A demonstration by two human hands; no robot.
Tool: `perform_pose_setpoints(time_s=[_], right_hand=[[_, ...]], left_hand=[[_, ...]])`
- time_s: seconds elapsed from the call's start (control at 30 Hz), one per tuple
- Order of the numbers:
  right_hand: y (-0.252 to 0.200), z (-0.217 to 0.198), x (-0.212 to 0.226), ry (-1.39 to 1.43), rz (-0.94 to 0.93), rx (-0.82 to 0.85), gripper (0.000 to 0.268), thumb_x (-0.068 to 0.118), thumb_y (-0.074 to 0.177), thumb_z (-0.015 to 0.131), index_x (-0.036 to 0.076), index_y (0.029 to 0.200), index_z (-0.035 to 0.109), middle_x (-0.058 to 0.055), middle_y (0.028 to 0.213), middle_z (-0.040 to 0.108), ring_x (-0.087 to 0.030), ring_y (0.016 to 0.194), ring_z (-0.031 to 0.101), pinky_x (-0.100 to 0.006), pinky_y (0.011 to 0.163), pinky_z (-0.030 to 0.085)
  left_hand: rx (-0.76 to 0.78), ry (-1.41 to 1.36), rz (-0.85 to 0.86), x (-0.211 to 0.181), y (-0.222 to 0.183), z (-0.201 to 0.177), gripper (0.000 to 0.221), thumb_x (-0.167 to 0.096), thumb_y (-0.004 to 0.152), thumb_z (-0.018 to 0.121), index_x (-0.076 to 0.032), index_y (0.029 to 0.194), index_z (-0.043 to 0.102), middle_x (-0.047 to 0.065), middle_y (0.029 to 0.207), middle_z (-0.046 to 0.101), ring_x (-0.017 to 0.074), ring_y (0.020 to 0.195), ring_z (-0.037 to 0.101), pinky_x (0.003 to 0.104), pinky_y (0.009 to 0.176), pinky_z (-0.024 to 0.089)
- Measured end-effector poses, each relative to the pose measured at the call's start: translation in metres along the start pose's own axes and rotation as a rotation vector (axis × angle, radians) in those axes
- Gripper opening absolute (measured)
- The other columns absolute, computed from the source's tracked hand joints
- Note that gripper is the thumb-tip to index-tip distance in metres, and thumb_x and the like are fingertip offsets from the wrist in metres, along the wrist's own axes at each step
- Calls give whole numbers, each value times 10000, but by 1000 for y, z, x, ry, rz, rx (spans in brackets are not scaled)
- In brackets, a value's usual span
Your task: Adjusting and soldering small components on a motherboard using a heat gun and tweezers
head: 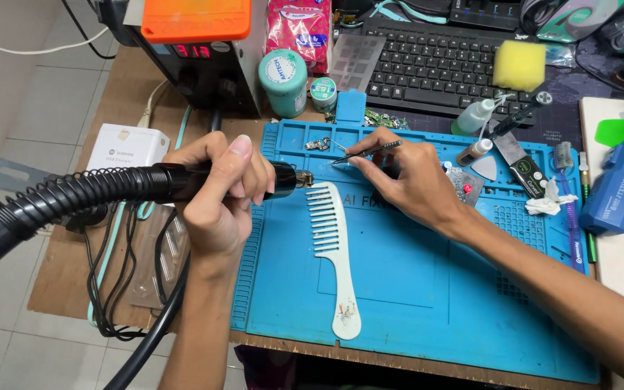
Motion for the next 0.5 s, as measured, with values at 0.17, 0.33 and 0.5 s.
perform_pose_setpoints(time_s=[0.17,0.33,0.5], right_hand=[[1,1,-2,-3,0,14,145,62,984,694,63,1127,718,-193,891,781,-282,730,739,-383,702,575],[2,2,-3,-9,-1,15,148,57,985,691,63,1131,717,-196,883,778,-281,731,740,-385,705,574],[3,2,-5,1,-3,21,155,64,986,690,64,1139,717,-201,875,773,-283,729,734,-392,723,573]], left_hand=[[10,-8,6,-1,0,1,472,-22,977,588,-119,547,417,28,378,324,147,361,410,300,494,488],[9,-13,0,0,-1,2,470,-21,977,586,-121,550,417,30,378,325,151,362,416,302,498,492],[6,-25,-14,0,-2,1,473,-25,977,586,-121,547,413,34,380,325,153,362,414,301,502,494]])
Point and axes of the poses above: each hand's wrist, its own y-axis towards the middle knuckle, its own z-axis out of the palm, x = y × z, the point moved 3 cm from there along y, towards the middle knuckle
